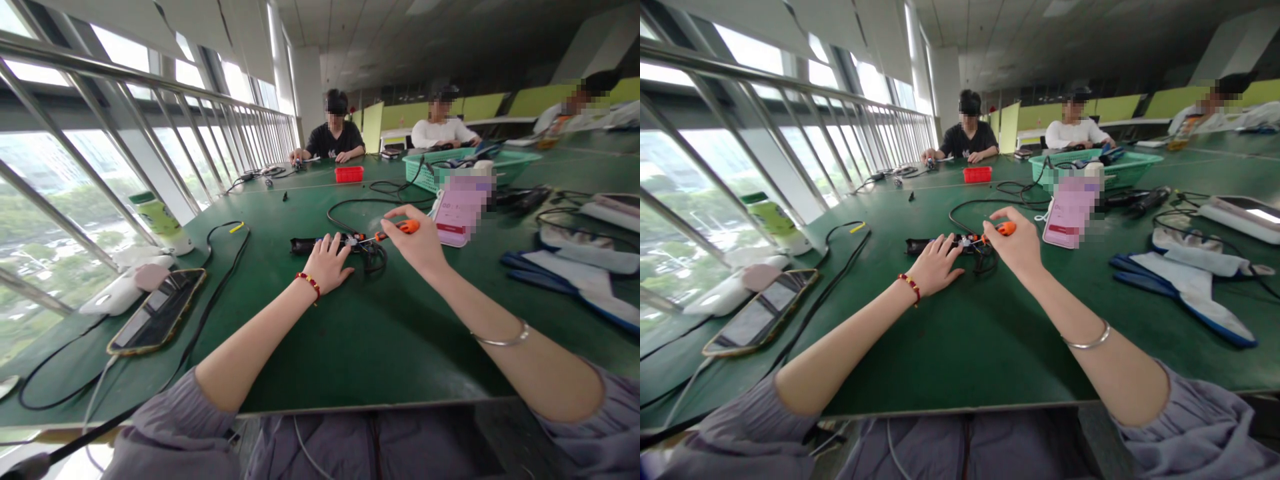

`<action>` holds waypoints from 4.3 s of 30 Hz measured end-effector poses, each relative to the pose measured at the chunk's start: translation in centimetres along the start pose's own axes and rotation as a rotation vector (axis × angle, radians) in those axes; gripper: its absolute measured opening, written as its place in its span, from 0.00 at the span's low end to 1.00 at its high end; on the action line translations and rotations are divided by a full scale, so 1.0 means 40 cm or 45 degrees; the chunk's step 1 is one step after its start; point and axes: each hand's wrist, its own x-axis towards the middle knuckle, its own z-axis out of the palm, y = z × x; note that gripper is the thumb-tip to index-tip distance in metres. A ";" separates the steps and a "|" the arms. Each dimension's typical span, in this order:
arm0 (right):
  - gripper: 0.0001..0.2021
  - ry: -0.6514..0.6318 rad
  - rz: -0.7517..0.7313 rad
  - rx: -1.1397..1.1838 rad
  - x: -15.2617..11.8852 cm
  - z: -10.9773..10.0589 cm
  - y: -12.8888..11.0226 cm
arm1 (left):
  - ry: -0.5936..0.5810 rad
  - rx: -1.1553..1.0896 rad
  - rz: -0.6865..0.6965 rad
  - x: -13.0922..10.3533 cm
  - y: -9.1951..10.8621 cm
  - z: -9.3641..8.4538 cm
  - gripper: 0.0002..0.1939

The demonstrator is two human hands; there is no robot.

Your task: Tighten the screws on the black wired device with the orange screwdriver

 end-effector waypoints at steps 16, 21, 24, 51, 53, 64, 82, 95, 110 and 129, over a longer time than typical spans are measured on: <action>0.11 -0.049 -0.040 0.076 0.003 -0.006 -0.007 | -0.013 -0.018 -0.001 -0.001 0.000 -0.001 0.29; 0.20 -0.002 -0.058 0.112 0.002 -0.006 -0.010 | -0.006 -0.004 0.004 -0.001 0.001 -0.001 0.29; 0.10 -0.051 0.007 0.025 0.002 -0.009 -0.008 | -0.006 -0.003 0.002 0.000 0.000 0.002 0.29; 0.11 -0.115 0.031 0.001 0.001 -0.011 -0.011 | 0.037 -0.019 0.012 0.001 -0.003 0.008 0.27; 0.10 -0.090 -0.003 0.029 -0.001 -0.010 -0.013 | 0.026 -0.013 0.013 0.001 -0.002 0.005 0.28; 0.10 -0.141 0.032 0.039 0.002 -0.009 -0.007 | -0.003 -0.019 0.000 0.001 0.000 0.001 0.29; 0.22 -0.010 -0.132 0.094 0.003 -0.007 -0.010 | 0.025 0.014 0.010 0.000 -0.001 0.007 0.29; 0.20 -0.041 -0.125 0.033 -0.004 -0.010 -0.021 | 0.046 0.026 0.018 0.001 -0.003 0.008 0.28; 0.20 -0.089 -0.084 -0.010 -0.001 -0.011 -0.012 | 0.013 0.010 0.002 0.000 0.001 0.002 0.29; 0.10 -0.066 -0.074 -0.103 -0.003 -0.018 -0.022 | 0.047 0.010 0.013 0.000 -0.002 0.011 0.28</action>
